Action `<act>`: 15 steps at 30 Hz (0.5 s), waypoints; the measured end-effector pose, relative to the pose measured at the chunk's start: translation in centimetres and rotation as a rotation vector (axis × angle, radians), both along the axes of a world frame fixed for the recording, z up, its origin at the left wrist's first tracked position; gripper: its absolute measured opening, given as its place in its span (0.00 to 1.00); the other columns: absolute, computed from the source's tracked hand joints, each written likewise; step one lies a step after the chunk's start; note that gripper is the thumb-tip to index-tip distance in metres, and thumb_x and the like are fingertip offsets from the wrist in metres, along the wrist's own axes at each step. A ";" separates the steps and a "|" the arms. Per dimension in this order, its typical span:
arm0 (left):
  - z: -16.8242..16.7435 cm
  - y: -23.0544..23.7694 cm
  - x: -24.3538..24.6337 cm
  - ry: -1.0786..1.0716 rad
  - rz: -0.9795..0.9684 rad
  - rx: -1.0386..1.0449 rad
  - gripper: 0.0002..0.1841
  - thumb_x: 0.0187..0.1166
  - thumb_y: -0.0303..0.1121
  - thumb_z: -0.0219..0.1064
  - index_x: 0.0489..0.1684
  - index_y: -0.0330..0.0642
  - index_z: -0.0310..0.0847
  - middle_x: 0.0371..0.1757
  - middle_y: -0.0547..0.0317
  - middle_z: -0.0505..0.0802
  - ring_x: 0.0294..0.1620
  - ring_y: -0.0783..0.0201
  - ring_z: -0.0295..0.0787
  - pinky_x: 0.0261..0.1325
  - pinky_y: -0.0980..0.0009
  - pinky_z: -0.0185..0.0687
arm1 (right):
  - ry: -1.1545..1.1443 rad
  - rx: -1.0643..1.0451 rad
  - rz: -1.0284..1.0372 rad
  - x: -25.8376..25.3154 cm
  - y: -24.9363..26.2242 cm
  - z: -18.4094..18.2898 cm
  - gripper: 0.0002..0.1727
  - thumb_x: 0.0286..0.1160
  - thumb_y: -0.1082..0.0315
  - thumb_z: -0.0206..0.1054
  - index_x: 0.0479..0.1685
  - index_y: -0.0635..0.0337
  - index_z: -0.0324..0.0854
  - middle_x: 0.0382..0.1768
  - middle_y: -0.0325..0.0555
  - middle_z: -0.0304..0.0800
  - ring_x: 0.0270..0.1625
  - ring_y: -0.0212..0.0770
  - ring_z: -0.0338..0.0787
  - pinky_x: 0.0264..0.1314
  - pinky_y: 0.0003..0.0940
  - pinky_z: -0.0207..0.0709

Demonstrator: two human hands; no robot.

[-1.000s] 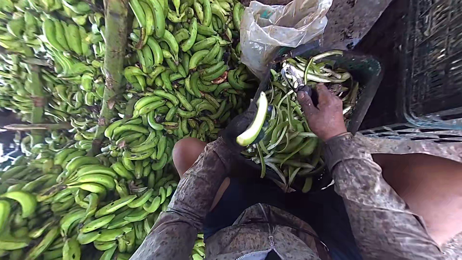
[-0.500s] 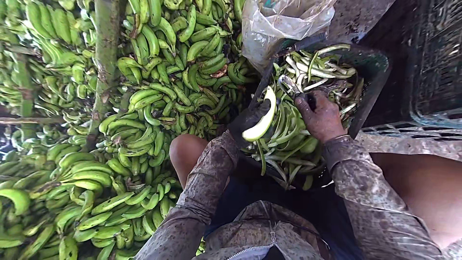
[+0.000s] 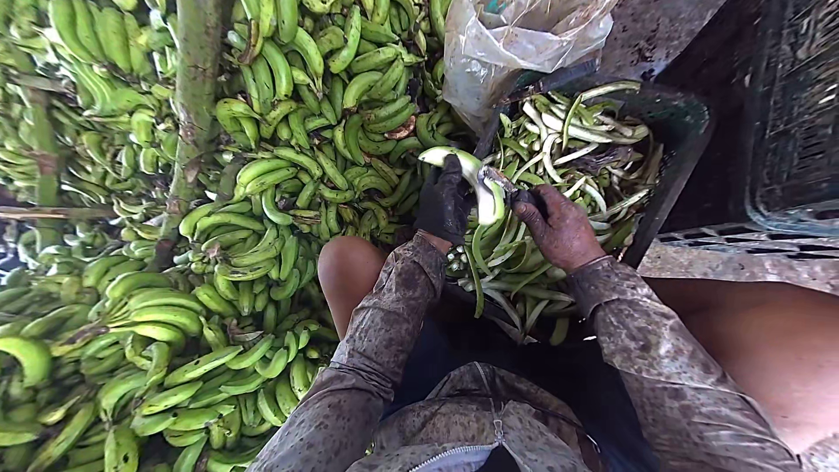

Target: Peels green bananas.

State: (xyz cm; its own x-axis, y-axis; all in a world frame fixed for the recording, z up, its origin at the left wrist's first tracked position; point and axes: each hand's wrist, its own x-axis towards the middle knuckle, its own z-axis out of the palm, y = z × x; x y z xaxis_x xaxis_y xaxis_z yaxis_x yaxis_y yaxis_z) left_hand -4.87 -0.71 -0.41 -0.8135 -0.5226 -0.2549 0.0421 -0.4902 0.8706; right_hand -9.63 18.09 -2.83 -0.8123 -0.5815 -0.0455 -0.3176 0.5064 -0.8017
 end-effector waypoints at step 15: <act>-0.6 -0.3 -0.6 -0.107 -0.135 0.377 0.26 0.92 0.55 0.46 0.72 0.44 0.71 0.55 0.48 0.89 0.53 0.54 0.89 0.56 0.53 0.88 | -0.036 0.015 -0.161 -1.2 1.5 0.6 0.31 0.86 0.45 0.62 0.67 0.68 0.79 0.57 0.64 0.89 0.59 0.57 0.90 0.68 0.60 0.79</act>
